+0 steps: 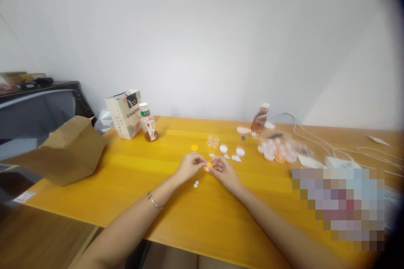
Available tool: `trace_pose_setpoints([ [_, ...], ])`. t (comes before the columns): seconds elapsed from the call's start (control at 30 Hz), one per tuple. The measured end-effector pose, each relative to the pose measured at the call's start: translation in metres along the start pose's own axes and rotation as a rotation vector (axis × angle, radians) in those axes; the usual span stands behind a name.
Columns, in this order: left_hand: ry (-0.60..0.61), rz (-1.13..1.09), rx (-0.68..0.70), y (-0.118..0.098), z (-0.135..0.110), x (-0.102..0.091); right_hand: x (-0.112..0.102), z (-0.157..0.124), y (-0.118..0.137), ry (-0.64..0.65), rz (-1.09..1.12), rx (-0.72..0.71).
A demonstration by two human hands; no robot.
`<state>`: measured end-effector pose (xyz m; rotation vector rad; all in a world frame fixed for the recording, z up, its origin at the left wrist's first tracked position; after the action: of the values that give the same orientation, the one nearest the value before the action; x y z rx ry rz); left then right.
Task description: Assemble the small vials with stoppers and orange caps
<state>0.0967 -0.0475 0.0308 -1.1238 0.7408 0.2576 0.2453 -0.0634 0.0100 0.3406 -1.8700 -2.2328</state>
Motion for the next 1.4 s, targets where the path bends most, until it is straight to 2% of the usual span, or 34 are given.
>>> trace_pose_setpoints([
  [0.3, -0.036, -0.067, -0.03, 0.003, 0.002, -0.001, 0.003, -0.001, 0.0, 0.064, -0.008, -0.009],
  [0.57, -0.098, -0.12, 0.011, 0.006, 0.001, -0.002, 0.003, -0.002, 0.001, 0.072, -0.017, -0.016],
  [0.83, -0.01, -0.349, -0.034, 0.019, 0.004, 0.004, 0.002, -0.001, -0.001, 0.1, 0.026, -0.024],
  [0.97, -0.013, -0.383, -0.029, 0.02, 0.004, 0.005, 0.0, 0.0, -0.003, 0.111, 0.066, -0.052],
  [1.13, -0.009, -0.394, -0.002, 0.02, 0.005, 0.001, -0.002, 0.001, -0.003, 0.117, 0.039, 0.008],
  [1.4, 0.058, -0.379, 0.021, 0.022, 0.005, 0.0, -0.004, 0.001, -0.003, 0.088, 0.045, 0.021],
])
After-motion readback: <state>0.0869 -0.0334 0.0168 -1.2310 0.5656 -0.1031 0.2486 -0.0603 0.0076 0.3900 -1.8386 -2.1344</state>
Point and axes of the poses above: each hand's wrist, its own z-axis towards the middle knuckle, its own x-axis out of the palm, y = z × x, the point moved 2 cm from there along z, towards the middle knuckle, and after that the axes turned 8 degrees about y, right-handed, at the moved point
